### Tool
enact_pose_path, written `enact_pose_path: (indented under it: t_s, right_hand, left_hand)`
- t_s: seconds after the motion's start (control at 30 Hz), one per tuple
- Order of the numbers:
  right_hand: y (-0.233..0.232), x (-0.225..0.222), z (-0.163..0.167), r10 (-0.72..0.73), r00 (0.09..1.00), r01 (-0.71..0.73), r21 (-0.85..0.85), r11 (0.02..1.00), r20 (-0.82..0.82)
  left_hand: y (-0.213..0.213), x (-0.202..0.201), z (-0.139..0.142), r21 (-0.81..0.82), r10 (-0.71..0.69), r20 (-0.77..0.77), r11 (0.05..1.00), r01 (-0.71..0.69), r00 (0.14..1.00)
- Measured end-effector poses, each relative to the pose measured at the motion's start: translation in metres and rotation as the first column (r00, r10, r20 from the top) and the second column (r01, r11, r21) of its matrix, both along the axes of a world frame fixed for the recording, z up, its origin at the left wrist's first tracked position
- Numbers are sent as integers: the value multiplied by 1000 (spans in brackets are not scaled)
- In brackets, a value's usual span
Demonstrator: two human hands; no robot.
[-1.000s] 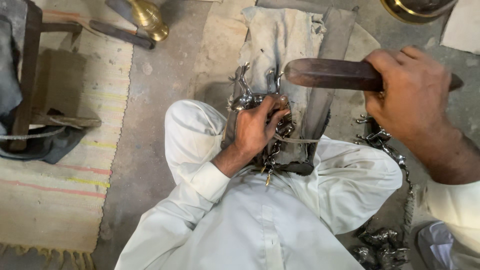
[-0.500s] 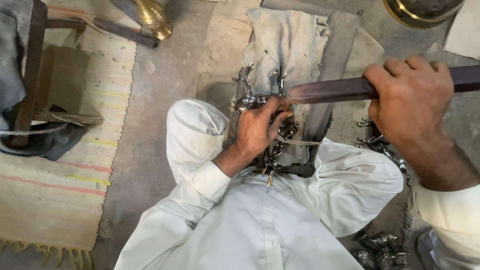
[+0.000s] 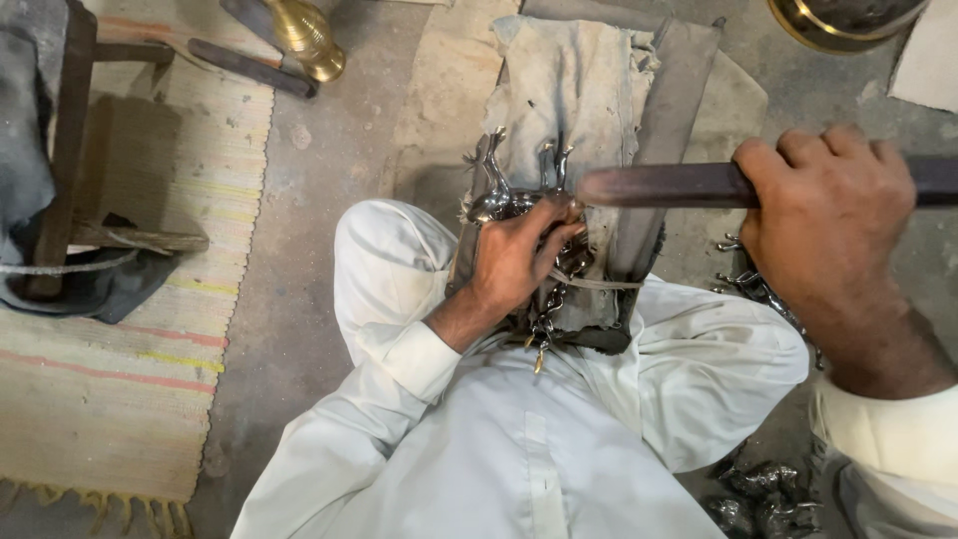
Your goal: The person sits cross-legged on the floor with a cushioned work block on their lap, holding a silver animal figurine strapped to the block. They use a small punch and a wooden mallet to strike and detail the figurine's surface, repositioning the piece and re-securing the strap between rounds of hammering.
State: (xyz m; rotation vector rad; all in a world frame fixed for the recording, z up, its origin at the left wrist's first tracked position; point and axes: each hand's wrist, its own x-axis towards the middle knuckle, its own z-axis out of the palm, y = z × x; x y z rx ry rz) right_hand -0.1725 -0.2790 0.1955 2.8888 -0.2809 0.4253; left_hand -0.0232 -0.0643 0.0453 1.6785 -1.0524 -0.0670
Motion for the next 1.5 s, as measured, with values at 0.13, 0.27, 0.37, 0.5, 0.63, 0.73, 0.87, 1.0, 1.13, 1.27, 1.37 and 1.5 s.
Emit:
enact_pose_path:
  t_s: [0.13, 0.27, 0.37, 0.5, 0.63, 0.73, 0.87, 1.0, 1.13, 1.27, 1.37, 1.5]
  right_hand:
    - [0, -18, -14, -121, 988, 129, 78, 989, -101]
    - [0, -40, -58, -392, 887, 454, 613, 647, -243]
    - [13, -59, -103, -448, 865, 396, 858, 327, -228]
    - [37, -91, -147, -537, 825, 42, 965, -257, -179]
    - [65, -107, -176, -605, 719, -5, 868, -497, -343]
    - [84, -112, -185, -583, 741, -86, 814, -574, -332]
    - [102, -113, -187, -586, 741, -126, 789, -602, -328]
    - [115, -113, -184, -587, 726, -31, 835, -549, -359]
    - [120, -113, -183, -580, 754, -6, 880, -476, -308]
    - [123, -113, -187, -600, 756, 41, 934, -356, -262]
    - [126, -112, -191, -609, 755, 68, 953, -296, -243]
    - [129, -110, -196, -624, 752, 92, 972, -217, -211]
  left_hand:
    - [5, 4, 1, -118, 15, -142, 992, -32, 990]
    - [13, 24, 7, -214, -46, -497, 974, -71, 867]
    - [18, 50, 15, -238, -179, -724, 971, 3, 666]
    - [13, 70, 24, -221, -285, -661, 958, 182, 694]
    - [-9, 79, 33, -17, -427, -418, 886, 463, 802]
    - [-34, 84, 39, 55, -630, -155, 763, 644, 761]
    - [-65, 80, 46, 135, -803, 45, 595, 793, 595]
    - [-81, 75, 51, 375, -871, -9, 453, 809, 492]
    - [-88, 70, 52, 488, -902, 6, 380, 786, 432]
    - [-92, 71, 52, 484, -918, 13, 352, 801, 396]
    - [-94, 72, 53, 501, -927, -25, 313, 807, 374]
    - [-95, 71, 53, 507, -933, -41, 290, 812, 358]
